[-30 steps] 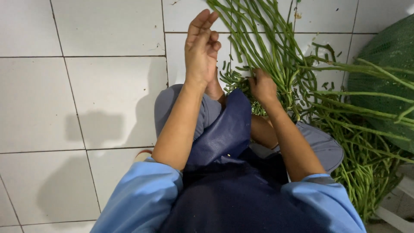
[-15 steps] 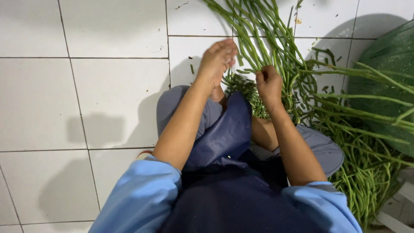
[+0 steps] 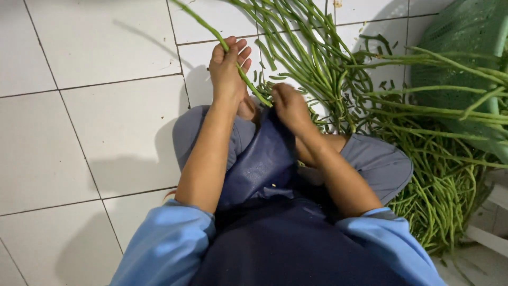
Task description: Breaking long green beans into smaller segments by hand and collecting them in a plastic basket.
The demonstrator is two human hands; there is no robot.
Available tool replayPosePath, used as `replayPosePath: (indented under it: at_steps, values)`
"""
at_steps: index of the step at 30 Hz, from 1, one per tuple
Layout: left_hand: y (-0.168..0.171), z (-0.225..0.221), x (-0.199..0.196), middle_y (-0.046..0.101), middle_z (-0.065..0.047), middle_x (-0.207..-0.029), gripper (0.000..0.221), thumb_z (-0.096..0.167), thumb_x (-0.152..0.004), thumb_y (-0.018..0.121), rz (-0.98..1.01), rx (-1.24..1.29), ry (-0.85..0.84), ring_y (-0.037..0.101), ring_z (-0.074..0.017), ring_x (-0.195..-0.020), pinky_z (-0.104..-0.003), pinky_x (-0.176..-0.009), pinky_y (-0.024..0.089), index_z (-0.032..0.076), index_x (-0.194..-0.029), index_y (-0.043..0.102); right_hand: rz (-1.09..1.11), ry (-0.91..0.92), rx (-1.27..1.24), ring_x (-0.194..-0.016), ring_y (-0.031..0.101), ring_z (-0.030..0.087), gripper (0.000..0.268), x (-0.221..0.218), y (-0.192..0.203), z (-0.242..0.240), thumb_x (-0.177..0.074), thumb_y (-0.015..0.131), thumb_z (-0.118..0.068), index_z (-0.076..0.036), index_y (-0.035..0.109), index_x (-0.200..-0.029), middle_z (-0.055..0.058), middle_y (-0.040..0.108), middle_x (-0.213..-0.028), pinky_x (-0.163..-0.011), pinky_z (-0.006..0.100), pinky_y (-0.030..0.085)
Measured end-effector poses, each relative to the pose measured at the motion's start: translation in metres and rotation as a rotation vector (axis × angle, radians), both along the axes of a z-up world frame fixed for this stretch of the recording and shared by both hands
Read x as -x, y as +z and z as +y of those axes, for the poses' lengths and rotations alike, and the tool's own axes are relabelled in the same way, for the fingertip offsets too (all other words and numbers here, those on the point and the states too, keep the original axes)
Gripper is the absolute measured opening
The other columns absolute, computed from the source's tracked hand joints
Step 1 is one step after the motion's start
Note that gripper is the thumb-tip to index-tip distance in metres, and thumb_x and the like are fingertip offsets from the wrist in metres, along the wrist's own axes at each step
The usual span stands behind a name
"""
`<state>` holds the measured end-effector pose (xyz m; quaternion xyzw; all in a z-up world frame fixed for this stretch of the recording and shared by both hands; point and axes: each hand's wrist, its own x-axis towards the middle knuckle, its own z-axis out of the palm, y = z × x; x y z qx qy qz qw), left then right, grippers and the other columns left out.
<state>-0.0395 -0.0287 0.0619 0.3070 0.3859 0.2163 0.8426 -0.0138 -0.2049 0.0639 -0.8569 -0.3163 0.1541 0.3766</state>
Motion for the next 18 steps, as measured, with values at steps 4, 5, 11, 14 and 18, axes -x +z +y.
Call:
replayPosePath:
  at_steps: [4,5,11,14,18]
  values:
    - [0.002,0.0,-0.001,0.065,-0.01,-0.107,0.02,0.007,-0.094,0.049,0.002,0.0,0.062,0.063,-0.019,-0.092,-0.032,-0.077,0.048,0.006,-0.114,0.055,-0.233,-0.052,0.198,-0.074,0.062,0.038,0.021,-0.04,-0.046,-0.034,-0.081,0.057,-0.002,-0.002,0.065,-0.1,0.018,0.063,-0.097,-0.065,0.046,0.051]
    - [0.005,0.0,-0.001,0.065,-0.008,-0.107,0.019,0.008,-0.095,0.049,0.04,-0.01,0.07,0.063,-0.0188,-0.094,-0.032,-0.08,0.047,0.008,-0.113,0.056,-0.426,-0.081,0.286,-0.065,0.057,0.033,0.017,-0.046,-0.053,-0.04,-0.078,0.058,-0.001,-0.004,0.064,-0.094,0.015,0.059,-0.089,-0.057,0.042,0.047]
    - [0.005,0.001,-0.001,0.064,-0.007,-0.109,0.021,0.008,-0.096,0.047,0.099,-0.039,0.086,0.063,-0.0182,-0.096,-0.032,-0.082,0.045,0.009,-0.114,0.056,-0.771,-0.068,0.509,-0.065,0.055,0.034,0.01,-0.063,-0.08,-0.069,-0.073,0.058,-0.009,-0.007,0.057,-0.083,0.015,0.059,-0.082,-0.061,0.044,0.044]
    - [0.007,0.0,-0.001,0.064,-0.008,-0.111,0.023,0.007,-0.095,0.047,0.1,-0.033,0.063,0.062,-0.018,-0.096,-0.032,-0.082,0.045,0.008,-0.117,0.055,-0.721,-0.088,0.593,-0.072,0.058,0.034,0.014,-0.068,-0.089,-0.077,-0.073,0.059,-0.008,-0.007,0.06,-0.086,0.016,0.062,-0.084,-0.07,0.047,0.043]
    - [0.003,0.0,-0.001,0.063,-0.009,-0.11,0.023,0.004,-0.095,0.047,0.071,-0.004,0.063,0.062,-0.0174,-0.094,-0.029,-0.077,0.045,0.006,-0.116,0.055,-0.621,-0.123,0.656,-0.066,0.059,0.034,0.02,-0.077,-0.094,-0.083,-0.066,0.056,-0.001,-0.005,0.063,-0.085,0.015,0.064,-0.08,-0.065,0.04,0.044]
